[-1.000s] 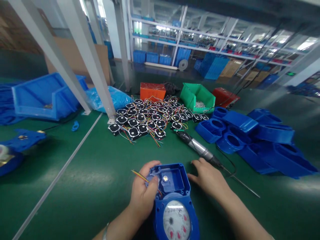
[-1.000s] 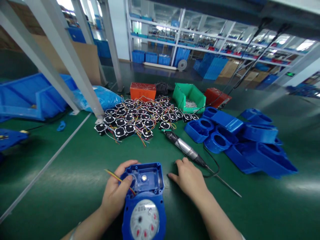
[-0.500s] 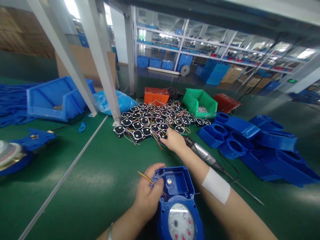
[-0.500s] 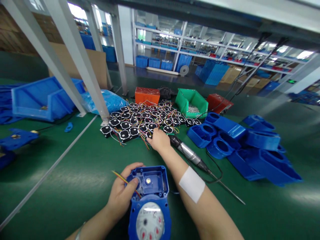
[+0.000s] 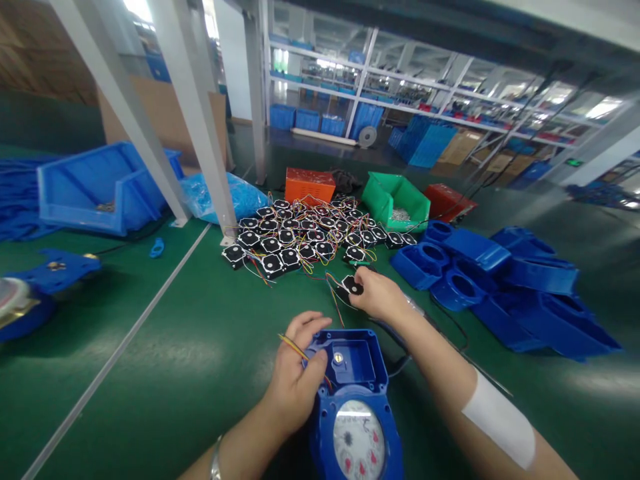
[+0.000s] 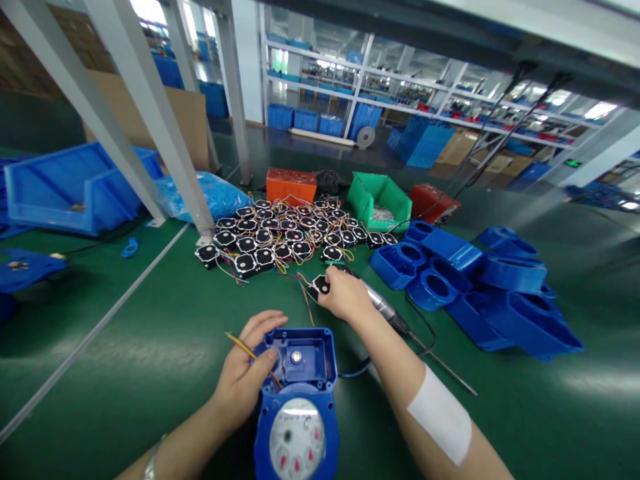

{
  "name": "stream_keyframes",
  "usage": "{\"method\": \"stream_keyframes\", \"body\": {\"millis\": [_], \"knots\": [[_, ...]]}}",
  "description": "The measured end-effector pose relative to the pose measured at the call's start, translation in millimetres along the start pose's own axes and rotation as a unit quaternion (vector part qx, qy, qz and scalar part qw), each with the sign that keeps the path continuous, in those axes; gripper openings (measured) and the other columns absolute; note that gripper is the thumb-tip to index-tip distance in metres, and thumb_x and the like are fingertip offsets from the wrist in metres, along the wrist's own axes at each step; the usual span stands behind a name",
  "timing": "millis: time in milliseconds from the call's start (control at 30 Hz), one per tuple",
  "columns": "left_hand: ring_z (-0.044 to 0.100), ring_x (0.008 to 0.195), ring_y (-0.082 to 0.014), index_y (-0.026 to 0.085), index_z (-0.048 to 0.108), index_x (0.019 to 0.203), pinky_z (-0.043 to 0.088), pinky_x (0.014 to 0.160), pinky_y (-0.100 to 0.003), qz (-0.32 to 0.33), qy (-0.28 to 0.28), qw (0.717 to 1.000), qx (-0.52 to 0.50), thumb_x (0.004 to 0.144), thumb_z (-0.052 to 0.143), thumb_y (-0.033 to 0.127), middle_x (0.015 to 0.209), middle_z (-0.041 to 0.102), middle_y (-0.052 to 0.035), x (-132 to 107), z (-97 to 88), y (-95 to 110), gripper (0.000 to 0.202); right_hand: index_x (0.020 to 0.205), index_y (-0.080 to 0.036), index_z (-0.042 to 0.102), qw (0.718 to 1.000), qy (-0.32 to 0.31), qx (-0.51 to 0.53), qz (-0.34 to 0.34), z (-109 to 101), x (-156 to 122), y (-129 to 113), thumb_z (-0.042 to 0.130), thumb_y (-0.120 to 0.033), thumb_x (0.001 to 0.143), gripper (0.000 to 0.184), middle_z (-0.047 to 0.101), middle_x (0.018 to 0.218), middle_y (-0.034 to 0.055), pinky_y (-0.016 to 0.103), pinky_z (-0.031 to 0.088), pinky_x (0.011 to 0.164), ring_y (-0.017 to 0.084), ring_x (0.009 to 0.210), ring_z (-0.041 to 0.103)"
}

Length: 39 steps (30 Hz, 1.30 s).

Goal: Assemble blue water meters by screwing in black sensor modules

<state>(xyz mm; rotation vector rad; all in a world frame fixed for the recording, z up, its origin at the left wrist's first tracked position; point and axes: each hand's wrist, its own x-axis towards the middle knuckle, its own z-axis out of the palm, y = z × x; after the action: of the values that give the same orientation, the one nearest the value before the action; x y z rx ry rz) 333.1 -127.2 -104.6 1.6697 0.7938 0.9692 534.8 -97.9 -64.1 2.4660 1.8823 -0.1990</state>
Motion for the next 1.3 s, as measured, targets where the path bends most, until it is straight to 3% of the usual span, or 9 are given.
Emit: {"method": "stream_keyframes", "body": {"millis": [200, 367, 533, 700, 833, 933, 1033, 1167, 1300], "knots": [[0.015, 0.130, -0.0281, 0.028, 0.042, 0.122, 0.025, 0.099, -0.052, 0.120, -0.013, 0.982, 0.143, 0.079, 0.041, 0.013, 0.143, 0.012, -0.0057, 2, -7.8, 5, 0.046, 0.093, -0.018, 0.049, 0.994, 0.072, 0.039, -0.072, -50, -38, -15, 0.054, -0.026, 0.071, 0.024, 0.054, 0.089, -0.0008, 0.019, 0.033, 0.064, 0.010, 0.077, 0.050], [0.005, 0.132, -0.0319, 0.031, 0.029, 0.130, 0.013, 0.101, -0.058, 0.197, -0.027, 0.957, 0.213, 0.077, 0.042, 0.009, 0.146, 0.000, -0.0045, 1, -11.2, 15, 0.058, 0.091, -0.018, 0.052, 0.978, 0.105, 0.064, -0.169, -70, -68, -34, 0.054, -0.021, 0.071, 0.020, 0.053, 0.088, -0.0003, 0.023, 0.038, 0.070, 0.012, 0.082, 0.050], [0.016, 0.129, -0.0312, 0.020, 0.014, 0.137, 0.018, 0.103, -0.054, 0.250, 0.024, 0.941, 0.229, 0.076, 0.043, 0.008, 0.139, 0.024, -0.0122, -5, -9.1, 16, 0.068, 0.093, -0.017, 0.053, 0.959, 0.149, 0.098, -0.220, -75, -83, -35, 0.057, -0.019, 0.071, 0.023, 0.054, 0.091, 0.0002, 0.024, 0.042, 0.072, 0.013, 0.085, 0.050], [0.042, 0.112, -0.0255, 0.020, 0.033, 0.130, 0.034, 0.096, -0.048, 0.314, 0.120, 0.918, 0.211, 0.073, 0.043, -0.001, 0.113, 0.046, -0.0103, -15, -10.1, 14, 0.061, 0.094, -0.019, 0.052, 0.950, 0.126, 0.137, -0.251, -72, -96, -27, 0.059, -0.015, 0.071, 0.025, 0.054, 0.092, -0.0015, 0.022, 0.043, 0.073, 0.010, 0.084, 0.050], [0.053, 0.080, -0.0163, 0.014, 0.044, 0.121, 0.050, 0.070, -0.035, 0.367, 0.097, 0.913, 0.149, 0.078, 0.046, 0.006, 0.083, 0.049, -0.0053, -22, -12.9, 17, 0.044, 0.098, -0.022, 0.053, 0.950, 0.063, 0.165, -0.256, -64, -105, -21, 0.059, -0.014, 0.072, 0.028, 0.054, 0.097, -0.0026, 0.022, 0.043, 0.078, 0.009, 0.087, 0.050], [0.049, 0.064, -0.0131, 0.008, 0.046, 0.114, 0.046, 0.053, -0.028, 0.383, 0.064, 0.907, 0.165, 0.078, 0.044, 0.005, 0.072, 0.049, -0.0039, -23, -16.1, 24, 0.036, 0.100, -0.024, 0.054, 0.952, 0.035, 0.166, -0.254, -59, -106, -18, 0.060, -0.015, 0.073, 0.029, 0.053, 0.099, -0.0026, 0.021, 0.044, 0.081, 0.008, 0.090, 0.050], [0.046, 0.052, -0.0110, 0.008, 0.047, 0.104, 0.040, 0.045, -0.024, 0.368, 0.071, 0.907, 0.190, 0.078, 0.040, 0.002, 0.063, 0.049, -0.0015, -21, -18.6, 30, 0.027, 0.101, -0.026, 0.056, 0.956, 0.014, 0.148, -0.252, -54, -105, -16, 0.061, -0.016, 0.071, 0.032, 0.053, 0.101, -0.0027, 0.022, 0.045, 0.082, 0.009, 0.091, 0.051], [0.050, 0.049, -0.0112, 0.013, 0.049, 0.093, 0.042, 0.047, -0.024, 0.312, 0.130, 0.907, 0.251, 0.079, 0.043, 0.007, 0.059, 0.053, -0.0002, -16, -19.7, 31, 0.016, 0.101, -0.027, 0.057, 0.960, 0.006, 0.118, -0.252, -50, -103, -16, 0.063, -0.017, 0.070, 0.033, 0.054, 0.100, -0.0025, 0.024, 0.046, 0.081, 0.010, 0.090, 0.052], [0.050, 0.046, -0.0110, 0.013, 0.049, 0.089, 0.040, 0.045, -0.023, 0.293, 0.125, 0.911, 0.262, 0.078, 0.046, 0.009, 0.057, 0.056, -0.0003, -11, -23.1, 33, 0.012, 0.102, -0.029, 0.056, 0.961, -0.013, 0.110, -0.251, -52, -102, -16, 0.062, -0.016, 0.071, 0.034, 0.054, 0.099, -0.0034, 0.024, 0.046, 0.080, 0.010, 0.088, 0.052]]}}
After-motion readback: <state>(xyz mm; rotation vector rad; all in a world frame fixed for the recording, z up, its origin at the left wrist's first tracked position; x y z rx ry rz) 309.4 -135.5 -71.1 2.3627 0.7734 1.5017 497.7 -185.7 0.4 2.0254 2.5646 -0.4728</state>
